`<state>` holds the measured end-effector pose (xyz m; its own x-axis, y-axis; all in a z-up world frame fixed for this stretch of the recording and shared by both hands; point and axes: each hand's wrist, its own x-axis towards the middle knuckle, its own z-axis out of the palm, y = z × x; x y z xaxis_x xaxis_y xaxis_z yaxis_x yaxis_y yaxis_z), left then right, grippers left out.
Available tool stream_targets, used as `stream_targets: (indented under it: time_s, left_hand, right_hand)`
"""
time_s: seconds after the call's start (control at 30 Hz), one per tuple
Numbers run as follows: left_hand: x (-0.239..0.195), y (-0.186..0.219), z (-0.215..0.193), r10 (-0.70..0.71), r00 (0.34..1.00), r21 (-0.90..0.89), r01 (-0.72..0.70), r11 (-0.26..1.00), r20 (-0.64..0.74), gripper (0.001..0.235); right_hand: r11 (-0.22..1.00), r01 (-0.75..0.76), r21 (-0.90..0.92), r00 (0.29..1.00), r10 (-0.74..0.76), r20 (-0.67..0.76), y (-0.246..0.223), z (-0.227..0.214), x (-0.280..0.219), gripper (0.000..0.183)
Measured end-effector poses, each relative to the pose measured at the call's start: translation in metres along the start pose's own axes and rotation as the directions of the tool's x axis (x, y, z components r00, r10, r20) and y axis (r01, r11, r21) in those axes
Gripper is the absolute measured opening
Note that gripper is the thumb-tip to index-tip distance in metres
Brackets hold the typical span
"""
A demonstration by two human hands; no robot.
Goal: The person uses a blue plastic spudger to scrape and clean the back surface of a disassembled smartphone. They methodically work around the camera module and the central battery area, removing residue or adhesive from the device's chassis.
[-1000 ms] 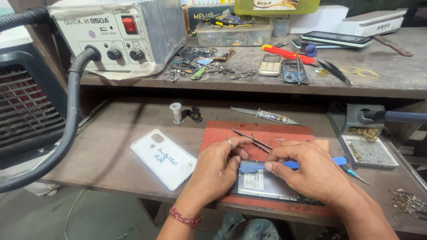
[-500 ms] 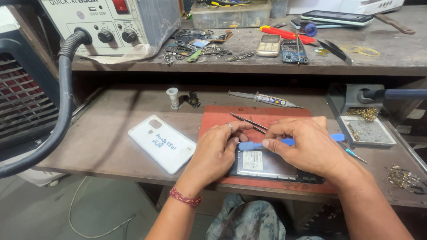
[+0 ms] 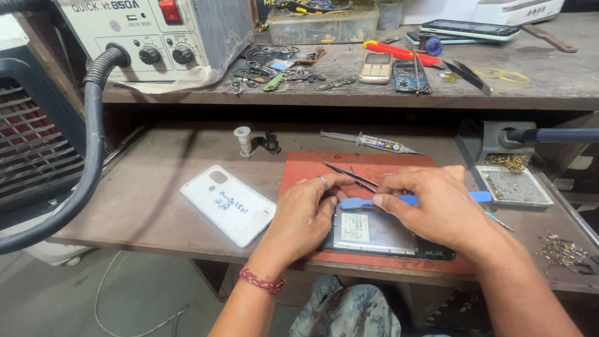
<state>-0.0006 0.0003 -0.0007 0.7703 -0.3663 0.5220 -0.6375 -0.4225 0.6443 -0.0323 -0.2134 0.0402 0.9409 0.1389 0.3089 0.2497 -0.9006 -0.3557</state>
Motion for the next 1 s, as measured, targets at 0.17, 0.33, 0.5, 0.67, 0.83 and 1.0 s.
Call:
stream_targets:
  time_s: [0.17,0.33,0.5,0.67,0.83,1.0]
  left_hand:
    - [0.000,-0.001,0.000,-0.020,1.000,-0.048,0.020,0.999,0.017,0.033]
    - [0.001,0.000,-0.001,0.006,1.000,-0.016,-0.006,1.000,0.001,0.036]
    - [0.000,-0.001,-0.001,-0.013,1.000,-0.062,0.015,0.998,0.023,0.038]
    - [0.000,-0.001,0.001,-0.008,1.000,-0.012,0.008,1.000,0.017,0.042]
    - [-0.002,-0.002,-0.001,0.011,1.000,-0.032,-0.011,0.999,0.004,0.043]
    - [0.001,-0.003,0.000,-0.004,1.000,-0.039,0.005,0.999,0.025,0.041]
  right_hand:
    - [0.999,-0.013,-0.037,1.000,0.013,0.010,0.005,-0.002,-0.001,0.027]
    - [0.997,0.041,-0.067,0.998,-0.043,-0.040,0.001,0.005,0.001,0.026]
    - [0.997,-0.083,-0.001,0.997,0.083,0.003,0.020,-0.007,-0.006,0.027]
    - [0.999,0.029,-0.042,1.000,-0.028,0.005,0.010,0.008,0.000,0.026]
    - [0.994,-0.102,-0.050,0.993,0.104,0.048,0.014,-0.010,-0.004,0.028]
    - [0.989,-0.144,-0.040,0.988,0.146,0.055,0.023,-0.016,-0.009,0.026]
